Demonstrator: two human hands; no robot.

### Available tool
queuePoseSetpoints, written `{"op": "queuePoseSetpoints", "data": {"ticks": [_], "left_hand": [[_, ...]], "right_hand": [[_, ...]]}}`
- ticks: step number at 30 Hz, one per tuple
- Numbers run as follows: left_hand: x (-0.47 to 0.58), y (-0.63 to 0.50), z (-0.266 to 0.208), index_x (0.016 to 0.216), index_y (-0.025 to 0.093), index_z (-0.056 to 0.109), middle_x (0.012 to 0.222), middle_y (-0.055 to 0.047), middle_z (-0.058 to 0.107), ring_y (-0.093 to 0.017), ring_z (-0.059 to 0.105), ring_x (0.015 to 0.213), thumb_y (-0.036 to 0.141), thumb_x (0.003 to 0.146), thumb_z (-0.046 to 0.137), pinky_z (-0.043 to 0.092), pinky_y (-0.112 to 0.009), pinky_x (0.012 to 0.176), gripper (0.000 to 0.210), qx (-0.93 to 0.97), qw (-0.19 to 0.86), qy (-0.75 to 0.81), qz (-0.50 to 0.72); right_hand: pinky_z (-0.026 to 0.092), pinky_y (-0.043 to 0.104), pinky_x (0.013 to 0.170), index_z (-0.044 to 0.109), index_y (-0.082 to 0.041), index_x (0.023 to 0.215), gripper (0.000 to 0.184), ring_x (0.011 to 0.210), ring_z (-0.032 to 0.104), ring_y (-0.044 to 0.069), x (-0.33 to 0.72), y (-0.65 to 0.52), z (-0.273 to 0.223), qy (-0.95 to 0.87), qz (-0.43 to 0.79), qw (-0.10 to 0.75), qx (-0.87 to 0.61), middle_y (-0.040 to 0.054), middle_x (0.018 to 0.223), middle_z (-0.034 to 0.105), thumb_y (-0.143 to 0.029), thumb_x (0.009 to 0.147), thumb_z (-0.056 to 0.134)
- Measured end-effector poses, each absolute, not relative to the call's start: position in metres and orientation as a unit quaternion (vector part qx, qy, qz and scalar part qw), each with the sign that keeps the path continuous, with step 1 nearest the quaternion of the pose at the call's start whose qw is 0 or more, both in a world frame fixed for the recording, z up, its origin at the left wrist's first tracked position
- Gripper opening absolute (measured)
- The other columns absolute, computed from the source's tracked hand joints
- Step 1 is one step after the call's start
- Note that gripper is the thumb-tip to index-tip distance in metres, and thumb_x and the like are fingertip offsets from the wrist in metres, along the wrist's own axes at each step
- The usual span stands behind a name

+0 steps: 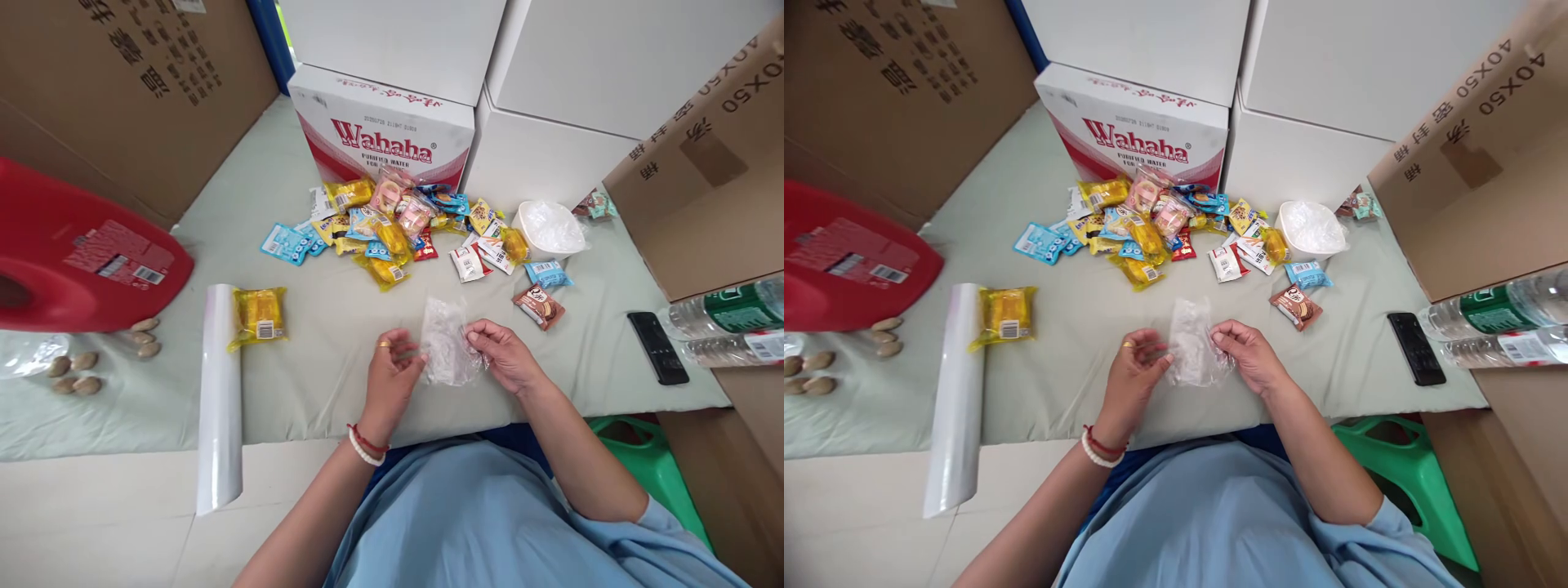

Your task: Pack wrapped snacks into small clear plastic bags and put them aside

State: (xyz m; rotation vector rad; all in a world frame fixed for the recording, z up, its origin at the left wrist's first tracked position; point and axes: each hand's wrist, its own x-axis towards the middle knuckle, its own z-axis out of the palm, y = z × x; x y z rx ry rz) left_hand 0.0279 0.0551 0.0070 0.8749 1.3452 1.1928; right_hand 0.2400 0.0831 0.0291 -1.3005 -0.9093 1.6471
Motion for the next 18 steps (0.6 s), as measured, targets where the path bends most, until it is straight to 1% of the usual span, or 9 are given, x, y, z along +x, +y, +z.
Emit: {"op": "queuePoseSetpoints", "data": {"ticks": [2,3,5,7,9,11,12,15,18], "left_hand": [[0.029,0.051,0.011,0.107,0.022,0.063,0.108,-0.005,0.063,-0.017,0.061,0.091,0.037,0.076,0.08,0.051,-0.032,0.081,0.038,0.431,0.431,0.605,0.513],[0.032,0.049,0.014,0.105,0.023,0.063,0.104,-0.004,0.063,-0.017,0.06,0.089,0.038,0.08,0.078,0.051,-0.032,0.08,0.033,0.459,0.413,0.602,0.507],[0.039,0.046,0.02,0.105,0.023,0.063,0.098,-0.004,0.064,-0.018,0.062,0.088,0.044,0.083,0.076,0.052,-0.032,0.078,0.033,0.489,0.459,0.564,0.481],[0.048,0.046,0.023,0.105,0.022,0.064,0.1,-0.006,0.067,-0.021,0.064,0.094,0.048,0.078,0.08,0.054,-0.033,0.079,0.041,0.491,0.528,0.527,0.45],[0.054,0.048,0.024,0.097,0.021,0.067,0.102,-0.007,0.068,-0.022,0.065,0.098,0.047,0.076,0.082,0.054,-0.034,0.082,0.037,0.488,0.562,0.507,0.436],[0.056,0.051,0.022,0.088,0.02,0.068,0.096,-0.005,0.068,-0.02,0.064,0.093,0.045,0.081,0.076,0.053,-0.033,0.083,0.027,0.473,0.58,0.5,0.436],[0.055,0.052,0.02,0.086,0.02,0.069,0.092,-0.005,0.068,-0.019,0.064,0.09,0.045,0.084,0.073,0.052,-0.032,0.081,0.025,0.456,0.586,0.504,0.441],[0.049,0.055,0.016,0.088,0.02,0.07,0.088,-0.004,0.071,-0.017,0.062,0.083,0.048,0.087,0.071,0.051,-0.031,0.079,0.028,0.396,0.598,0.522,0.461],[0.042,0.057,0.015,0.086,0.02,0.065,0.089,-0.003,0.071,-0.017,0.064,0.085,0.053,0.085,0.073,0.053,-0.031,0.08,0.034,0.311,0.61,0.521,0.51]], "right_hand": [[0.038,0.026,0.064,0.078,-0.022,0.086,0.037,0.068,0.048,0.013,0.238,0.083,0.029,-0.356,0.658,0.416,-0.517,-0.0015,0.076,0.063,-0.05,0.068,0.093],[0.038,0.026,0.064,0.078,-0.022,0.086,0.037,0.068,0.048,0.012,0.236,0.082,0.03,-0.356,0.658,0.418,-0.516,-0.0015,0.076,0.064,-0.05,0.067,0.094],[0.039,0.026,0.065,0.08,-0.022,0.086,0.036,0.069,0.049,0.012,0.232,0.08,0.03,-0.359,0.662,0.417,-0.508,-0.001,0.077,0.066,-0.049,0.067,0.094],[0.041,0.027,0.067,0.081,-0.022,0.087,0.035,0.07,0.052,0.013,0.229,0.078,0.03,-0.372,0.667,0.408,-0.5,0.0,0.079,0.069,-0.049,0.069,0.093],[0.043,0.028,0.069,0.081,-0.023,0.089,0.034,0.07,0.053,0.013,0.227,0.077,0.032,-0.397,0.655,0.402,-0.501,0.0006,0.08,0.07,-0.05,0.072,0.091],[0.044,0.028,0.069,0.081,-0.023,0.092,0.033,0.071,0.055,0.014,0.228,0.078,0.035,-0.431,0.624,0.403,-0.513,0.001,0.081,0.071,-0.051,0.075,0.088],[0.044,0.028,0.069,0.081,-0.023,0.092,0.034,0.071,0.055,0.014,0.229,0.078,0.036,-0.446,0.605,0.404,-0.52,0.0011,0.081,0.071,-0.051,0.076,0.087],[0.044,0.027,0.066,0.08,-0.022,0.093,0.034,0.069,0.054,0.014,0.236,0.079,0.042,-0.471,0.569,0.406,-0.538,0.0012,0.08,0.071,-0.053,0.079,0.084],[0.044,0.027,0.065,0.08,-0.021,0.093,0.035,0.068,0.054,0.013,0.241,0.079,0.045,-0.48,0.548,0.416,-0.544,0.0013,0.08,0.071,-0.053,0.08,0.083]]}}
